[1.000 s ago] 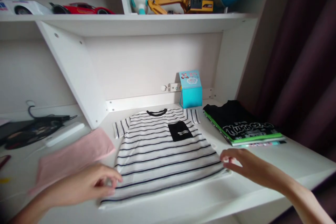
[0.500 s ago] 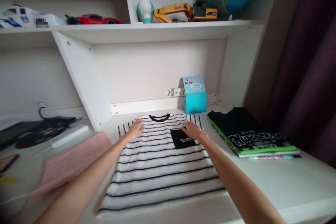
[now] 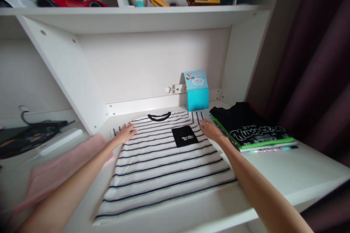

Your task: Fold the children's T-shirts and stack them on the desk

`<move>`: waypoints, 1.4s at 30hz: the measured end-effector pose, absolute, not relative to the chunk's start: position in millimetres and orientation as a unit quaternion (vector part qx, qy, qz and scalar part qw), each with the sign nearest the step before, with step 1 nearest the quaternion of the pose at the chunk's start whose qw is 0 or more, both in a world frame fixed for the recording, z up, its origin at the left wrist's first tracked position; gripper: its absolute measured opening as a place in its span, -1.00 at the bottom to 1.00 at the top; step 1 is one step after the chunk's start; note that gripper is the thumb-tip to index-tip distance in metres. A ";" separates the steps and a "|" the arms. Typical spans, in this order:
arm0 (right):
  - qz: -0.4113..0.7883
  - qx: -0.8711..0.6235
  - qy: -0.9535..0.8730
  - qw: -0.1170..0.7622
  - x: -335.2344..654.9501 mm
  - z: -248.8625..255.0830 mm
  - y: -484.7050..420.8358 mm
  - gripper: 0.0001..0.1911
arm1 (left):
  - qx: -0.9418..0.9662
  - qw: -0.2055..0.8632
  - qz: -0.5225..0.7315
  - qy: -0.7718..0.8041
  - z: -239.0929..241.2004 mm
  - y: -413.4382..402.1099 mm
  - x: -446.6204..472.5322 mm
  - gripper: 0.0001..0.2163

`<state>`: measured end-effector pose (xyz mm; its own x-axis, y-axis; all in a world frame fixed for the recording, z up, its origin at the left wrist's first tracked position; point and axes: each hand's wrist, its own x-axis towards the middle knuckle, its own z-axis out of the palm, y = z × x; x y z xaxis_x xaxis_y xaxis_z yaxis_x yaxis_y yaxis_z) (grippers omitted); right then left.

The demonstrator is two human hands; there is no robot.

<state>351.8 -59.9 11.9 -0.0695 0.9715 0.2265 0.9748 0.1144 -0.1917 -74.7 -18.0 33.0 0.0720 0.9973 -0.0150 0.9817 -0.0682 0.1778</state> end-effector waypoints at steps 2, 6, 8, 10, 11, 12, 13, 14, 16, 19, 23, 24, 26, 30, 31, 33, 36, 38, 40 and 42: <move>0.008 -0.693 -0.709 0.131 365.1 20.3 -79.6 -0.59 | 0.769 0.072 0.047 0.634 43.6 -42.1 -67.7 -0.47; 0.054 -0.727 -0.680 0.078 384.8 31.1 -132.9 -0.56 | 0.874 0.118 0.068 0.465 71.3 -110.1 -37.3 -0.56; 0.088 -0.729 -0.677 0.057 386.9 31.9 -155.4 -0.56 | 0.911 0.158 0.087 0.371 82.5 -142.5 -12.4 -0.61; 0.111 -0.730 -0.673 0.043 385.8 29.3 -169.5 -0.59 | 0.930 0.191 0.092 0.300 88.1 -166.8 16.9 -0.65; 0.117 -0.730 -0.673 0.040 385.1 26.9 -173.3 -0.62 | 0.937 0.199 0.091 0.272 88.5 -175.7 32.4 -0.66; 0.123 -0.724 -0.678 0.041 384.4 24.0 -175.3 -0.65 | 0.943 0.202 0.090 0.248 87.6 -182.8 47.9 -0.67; 0.131 -0.713 -0.687 0.048 384.0 21.1 -176.1 -0.69 | 0.949 0.197 0.090 0.230 85.7 -188.9 63.1 -0.68; 0.139 -0.701 -0.696 0.060 383.5 18.5 -176.5 -0.73 | 0.954 0.185 0.088 0.217 83.1 -194.5 77.5 -0.69; 0.153 -0.682 -0.709 0.096 381.3 16.6 -178.2 -0.76 | 0.965 0.144 0.083 0.204 77.3 -206.3 102.7 -0.74; 0.187 -0.669 -0.693 0.194 369.9 25.9 -191.0 -0.70 | 0.975 0.071 0.080 0.196 69.7 -225.6 129.0 -0.71; 0.411 -0.548 -0.618 0.387 339.5 47.4 -222.5 -0.62 | 0.958 0.022 0.126 0.255 65.7 -234.0 145.6 -0.39; 0.463 -0.502 -0.595 0.424 331.1 50.2 -229.2 -0.58 | 0.952 0.022 0.139 0.273 65.9 -230.7 147.5 -0.36; 0.518 -0.425 -0.565 0.481 315.8 50.8 -237.7 -0.56 | 0.940 0.031 0.164 0.298 67.8 -219.1 148.8 -0.48; 0.521 -0.370 -0.560 0.528 293.0 42.0 -237.2 -0.61 | 0.928 0.051 0.201 0.309 76.1 -192.1 142.2 -0.65; 0.520 -0.369 -0.563 0.526 288.7 39.9 -235.1 -0.60 | 0.930 0.065 0.193 0.306 78.6 -186.6 139.2 -0.69; 0.513 -0.376 -0.570 0.521 281.1 36.5 -230.8 -0.52 | 0.939 0.093 0.165 0.289 82.8 -178.0 132.6 -0.78; 0.461 -0.403 -0.596 0.520 270.6 31.0 -225.5 -0.38 | 0.962 0.070 0.129 0.229 85.1 -170.3 124.0 -0.80; 0.420 -0.420 -0.616 0.517 262.4 28.0 -222.7 -0.35 | 0.973 0.003 0.119 0.198 84.4 -166.8 120.5 -0.83; 0.390 -0.430 -0.626 0.521 252.8 27.6 -219.6 -0.38 | 0.971 -0.069 0.117 0.195 85.0 -162.2 118.8 -0.87; 0.339 -0.445 -0.635 0.533 242.5 31.3 -215.1 -0.40 | 0.963 -0.109 0.134 0.207 90.4 -155.6 117.5 -0.89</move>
